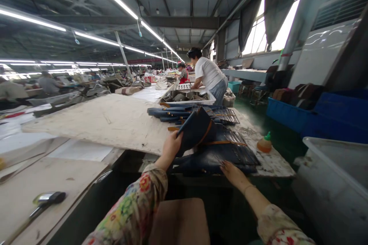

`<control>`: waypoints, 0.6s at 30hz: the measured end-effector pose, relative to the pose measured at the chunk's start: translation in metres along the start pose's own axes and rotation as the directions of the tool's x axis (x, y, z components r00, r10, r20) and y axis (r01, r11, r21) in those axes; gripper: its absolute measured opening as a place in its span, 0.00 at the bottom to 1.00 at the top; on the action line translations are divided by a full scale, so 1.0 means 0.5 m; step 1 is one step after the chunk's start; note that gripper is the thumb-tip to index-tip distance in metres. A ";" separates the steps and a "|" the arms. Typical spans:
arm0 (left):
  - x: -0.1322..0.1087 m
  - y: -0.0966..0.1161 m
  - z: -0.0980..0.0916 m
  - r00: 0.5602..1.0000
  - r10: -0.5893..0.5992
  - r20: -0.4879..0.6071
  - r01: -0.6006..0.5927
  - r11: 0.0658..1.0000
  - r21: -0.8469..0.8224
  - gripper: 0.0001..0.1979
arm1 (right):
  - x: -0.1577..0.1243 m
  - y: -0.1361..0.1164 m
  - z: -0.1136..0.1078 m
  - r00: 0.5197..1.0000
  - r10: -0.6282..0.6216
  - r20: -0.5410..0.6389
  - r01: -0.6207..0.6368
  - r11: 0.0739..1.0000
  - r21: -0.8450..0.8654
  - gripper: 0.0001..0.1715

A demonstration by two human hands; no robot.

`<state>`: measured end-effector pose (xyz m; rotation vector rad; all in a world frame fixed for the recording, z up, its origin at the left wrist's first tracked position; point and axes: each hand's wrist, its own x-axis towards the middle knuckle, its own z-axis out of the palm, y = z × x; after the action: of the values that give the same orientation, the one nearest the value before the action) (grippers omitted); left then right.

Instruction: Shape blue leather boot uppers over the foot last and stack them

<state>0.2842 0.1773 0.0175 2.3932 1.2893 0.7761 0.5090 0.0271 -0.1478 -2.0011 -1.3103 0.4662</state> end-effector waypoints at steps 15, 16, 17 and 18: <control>-0.135 0.171 -0.330 0.892 0.274 -0.359 -0.390 0.868 -0.308 0.13 | -0.080 -0.206 -0.009 0.987 0.103 -0.126 0.047 0.564 0.825 0.27; -0.145 0.169 -0.338 0.903 0.250 -0.349 -0.375 0.855 -0.359 0.13 | -0.086 -0.213 -0.022 0.984 0.109 -0.140 0.062 0.529 0.846 0.27; -0.154 0.162 -0.347 0.915 0.220 -0.339 -0.354 0.840 -0.410 0.13 | -0.092 -0.217 -0.037 0.981 0.112 -0.155 0.079 0.503 0.861 0.27; -0.162 0.150 -0.355 0.926 0.184 -0.330 -0.328 0.825 -0.460 0.14 | -0.097 -0.221 -0.054 0.978 0.114 -0.173 0.097 0.485 0.869 0.29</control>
<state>0.1927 0.0715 0.1728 2.0835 0.7082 1.3760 0.4331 0.0020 -0.0538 -1.1096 -0.6606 0.7274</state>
